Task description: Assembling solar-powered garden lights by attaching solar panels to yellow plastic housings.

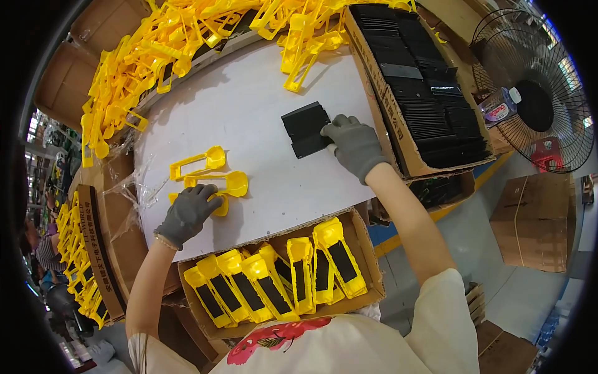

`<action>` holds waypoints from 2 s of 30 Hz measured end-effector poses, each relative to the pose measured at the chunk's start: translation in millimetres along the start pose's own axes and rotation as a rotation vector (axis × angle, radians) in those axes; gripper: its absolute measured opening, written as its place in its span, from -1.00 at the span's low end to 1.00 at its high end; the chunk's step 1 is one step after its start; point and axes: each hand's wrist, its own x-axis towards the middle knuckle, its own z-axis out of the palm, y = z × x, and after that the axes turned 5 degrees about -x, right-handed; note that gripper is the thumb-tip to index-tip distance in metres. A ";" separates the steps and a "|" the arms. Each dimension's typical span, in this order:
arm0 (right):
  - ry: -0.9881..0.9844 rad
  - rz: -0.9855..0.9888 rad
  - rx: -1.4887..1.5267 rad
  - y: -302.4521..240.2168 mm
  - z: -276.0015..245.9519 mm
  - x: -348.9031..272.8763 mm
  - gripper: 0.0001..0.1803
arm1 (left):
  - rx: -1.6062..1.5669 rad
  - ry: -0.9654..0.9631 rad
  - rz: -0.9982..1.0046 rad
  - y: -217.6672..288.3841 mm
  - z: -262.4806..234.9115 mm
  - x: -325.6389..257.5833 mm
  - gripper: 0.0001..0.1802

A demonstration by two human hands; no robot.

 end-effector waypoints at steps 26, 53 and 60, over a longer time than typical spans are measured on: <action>-0.285 -0.036 0.066 -45.9 12.7 14.4 -0.64 | -0.322 0.417 -0.471 56.5 -89.2 -48.7 -0.60; -0.109 0.253 1.212 -123.4 -115.0 -102.1 -0.81 | -2.003 0.726 -0.886 170.2 -15.0 -61.7 -0.62; -0.295 0.186 1.078 -142.0 -85.3 -120.6 -0.78 | -2.006 0.670 -0.822 188.1 -24.3 -52.1 -0.66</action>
